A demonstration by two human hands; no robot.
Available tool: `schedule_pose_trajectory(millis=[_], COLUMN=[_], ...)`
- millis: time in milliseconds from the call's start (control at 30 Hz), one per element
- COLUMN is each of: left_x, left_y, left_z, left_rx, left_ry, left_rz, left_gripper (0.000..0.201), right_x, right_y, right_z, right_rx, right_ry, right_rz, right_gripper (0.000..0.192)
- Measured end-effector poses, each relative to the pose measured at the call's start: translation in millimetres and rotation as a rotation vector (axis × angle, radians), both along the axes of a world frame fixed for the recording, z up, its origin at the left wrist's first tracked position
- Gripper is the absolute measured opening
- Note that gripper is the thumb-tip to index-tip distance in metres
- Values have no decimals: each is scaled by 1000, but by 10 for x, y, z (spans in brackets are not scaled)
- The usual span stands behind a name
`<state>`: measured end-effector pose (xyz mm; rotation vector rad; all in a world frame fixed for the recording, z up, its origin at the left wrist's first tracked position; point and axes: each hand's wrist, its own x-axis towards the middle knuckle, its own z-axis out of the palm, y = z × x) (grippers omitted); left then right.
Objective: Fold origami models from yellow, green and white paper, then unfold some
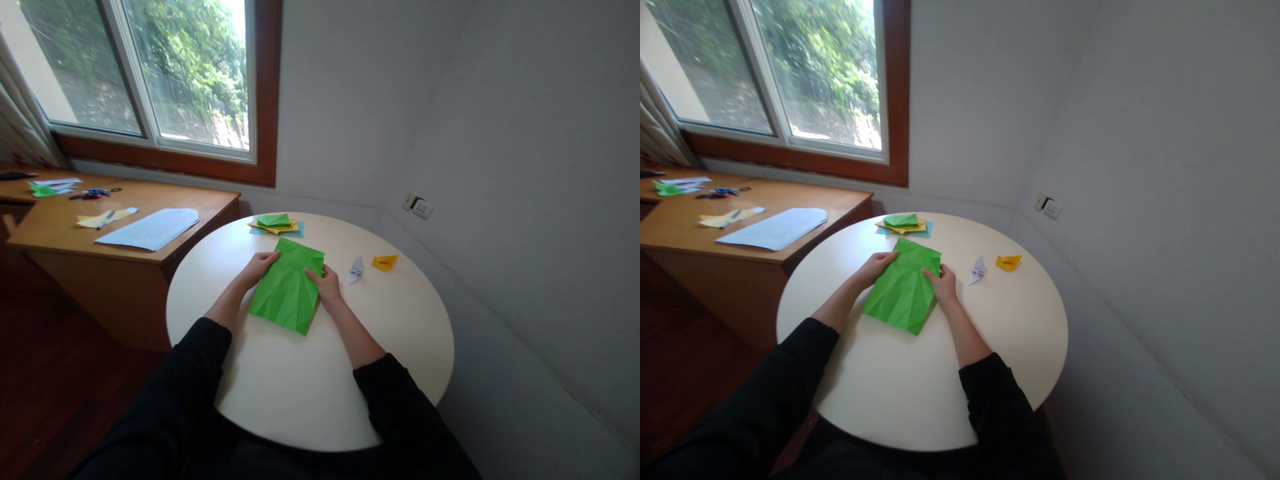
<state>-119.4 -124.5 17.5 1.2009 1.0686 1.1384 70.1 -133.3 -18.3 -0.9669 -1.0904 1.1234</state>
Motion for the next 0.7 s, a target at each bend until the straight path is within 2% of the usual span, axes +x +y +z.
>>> schedule_pose_trajectory(millis=[500,700], left_x=[20,13], left_y=[-72,-62], left_z=[119,121], left_rx=[-63,-81], left_ry=[-133,-176], left_rz=[91,86], left_gripper=[19,19], right_x=[13,17], right_y=[51,63], right_z=[-61,-61], right_rx=[-37,-71], right_ry=[144,137], right_rz=[-17,-63], right_gripper=[42,40])
